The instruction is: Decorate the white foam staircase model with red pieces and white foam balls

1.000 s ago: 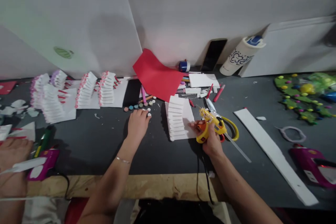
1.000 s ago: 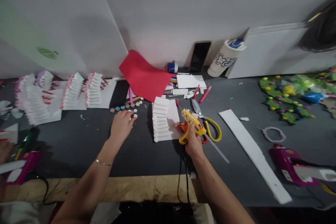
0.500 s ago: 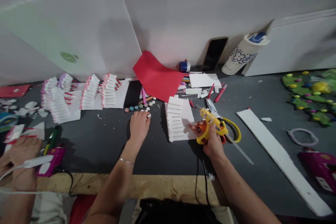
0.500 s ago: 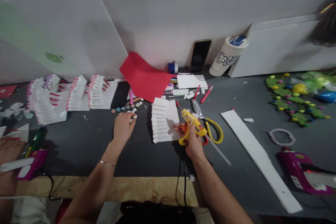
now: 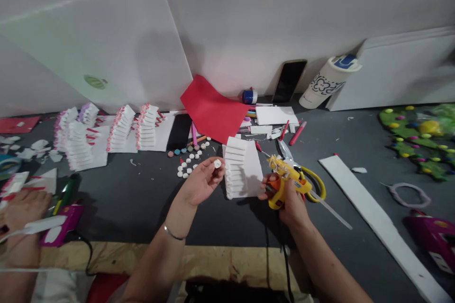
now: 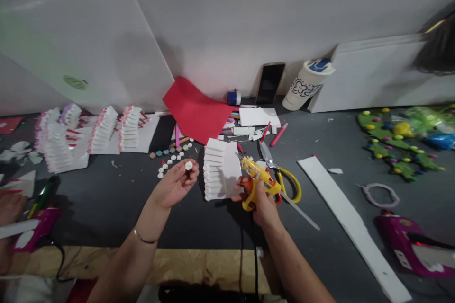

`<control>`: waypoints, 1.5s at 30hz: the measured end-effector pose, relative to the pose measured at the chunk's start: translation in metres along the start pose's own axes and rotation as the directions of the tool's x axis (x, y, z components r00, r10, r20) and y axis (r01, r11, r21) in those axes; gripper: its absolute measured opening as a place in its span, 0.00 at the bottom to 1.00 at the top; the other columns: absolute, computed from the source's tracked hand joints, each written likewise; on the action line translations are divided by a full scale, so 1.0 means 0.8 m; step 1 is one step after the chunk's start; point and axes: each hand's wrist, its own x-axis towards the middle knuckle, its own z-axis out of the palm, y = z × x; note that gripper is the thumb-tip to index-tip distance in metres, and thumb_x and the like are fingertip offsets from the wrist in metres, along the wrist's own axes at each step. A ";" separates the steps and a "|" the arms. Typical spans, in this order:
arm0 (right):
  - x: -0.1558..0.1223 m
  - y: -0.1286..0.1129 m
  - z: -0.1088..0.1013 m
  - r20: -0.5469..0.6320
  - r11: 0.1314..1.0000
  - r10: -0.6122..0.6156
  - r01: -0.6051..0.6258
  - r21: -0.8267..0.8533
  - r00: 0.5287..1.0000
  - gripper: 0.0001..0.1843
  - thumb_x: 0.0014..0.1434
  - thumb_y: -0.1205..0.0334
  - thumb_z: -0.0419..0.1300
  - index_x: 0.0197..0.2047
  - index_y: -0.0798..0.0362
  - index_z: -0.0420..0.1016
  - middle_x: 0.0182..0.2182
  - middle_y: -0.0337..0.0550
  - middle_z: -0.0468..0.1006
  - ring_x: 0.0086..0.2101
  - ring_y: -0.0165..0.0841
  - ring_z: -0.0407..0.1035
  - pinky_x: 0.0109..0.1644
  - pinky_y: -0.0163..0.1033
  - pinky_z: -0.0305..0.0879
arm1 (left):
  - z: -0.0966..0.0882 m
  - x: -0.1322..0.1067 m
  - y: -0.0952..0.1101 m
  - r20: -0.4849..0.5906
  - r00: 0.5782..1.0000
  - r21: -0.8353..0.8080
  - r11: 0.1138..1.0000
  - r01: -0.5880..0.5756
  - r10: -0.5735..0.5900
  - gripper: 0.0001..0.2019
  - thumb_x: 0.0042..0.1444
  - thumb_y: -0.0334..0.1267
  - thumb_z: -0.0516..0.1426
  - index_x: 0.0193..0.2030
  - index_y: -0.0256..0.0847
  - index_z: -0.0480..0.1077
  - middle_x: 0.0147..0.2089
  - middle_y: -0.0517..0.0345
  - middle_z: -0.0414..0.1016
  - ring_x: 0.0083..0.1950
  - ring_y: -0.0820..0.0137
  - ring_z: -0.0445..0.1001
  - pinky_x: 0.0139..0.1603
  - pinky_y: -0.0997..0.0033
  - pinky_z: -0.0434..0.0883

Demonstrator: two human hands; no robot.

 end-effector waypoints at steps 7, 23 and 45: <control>-0.018 -0.046 0.016 0.168 0.977 -0.062 0.094 -0.190 0.984 0.22 0.54 0.38 0.65 0.36 0.50 0.77 0.36 0.46 0.79 0.27 0.33 0.73 0.18 0.33 0.69 | 0.028 0.021 0.015 0.136 0.991 0.092 0.995 -0.029 0.017 0.15 0.46 0.40 0.69 0.39 0.39 0.74 0.38 0.54 0.76 0.35 0.75 0.72 0.31 0.78 0.67; -0.012 -0.123 0.066 0.394 0.845 -0.136 0.313 -0.433 0.909 0.26 0.60 0.34 0.57 0.37 0.50 0.76 0.19 0.39 0.74 0.13 0.26 0.59 0.14 0.31 0.52 | 0.068 -0.004 0.060 0.370 0.680 0.836 0.093 -0.541 0.633 0.09 0.59 0.31 0.56 0.46 0.43 0.73 0.43 0.54 0.78 0.39 0.68 0.73 0.43 0.67 0.71; -0.005 -0.133 0.046 0.528 0.699 -0.035 0.398 -0.594 0.849 0.22 0.65 0.40 0.53 0.43 0.51 0.74 0.25 0.38 0.72 0.18 0.25 0.59 0.20 0.32 0.55 | 0.070 0.021 0.051 0.174 0.981 -0.119 0.991 -0.061 0.081 0.15 0.48 0.38 0.70 0.40 0.35 0.76 0.34 0.57 0.75 0.35 0.76 0.74 0.41 0.79 0.71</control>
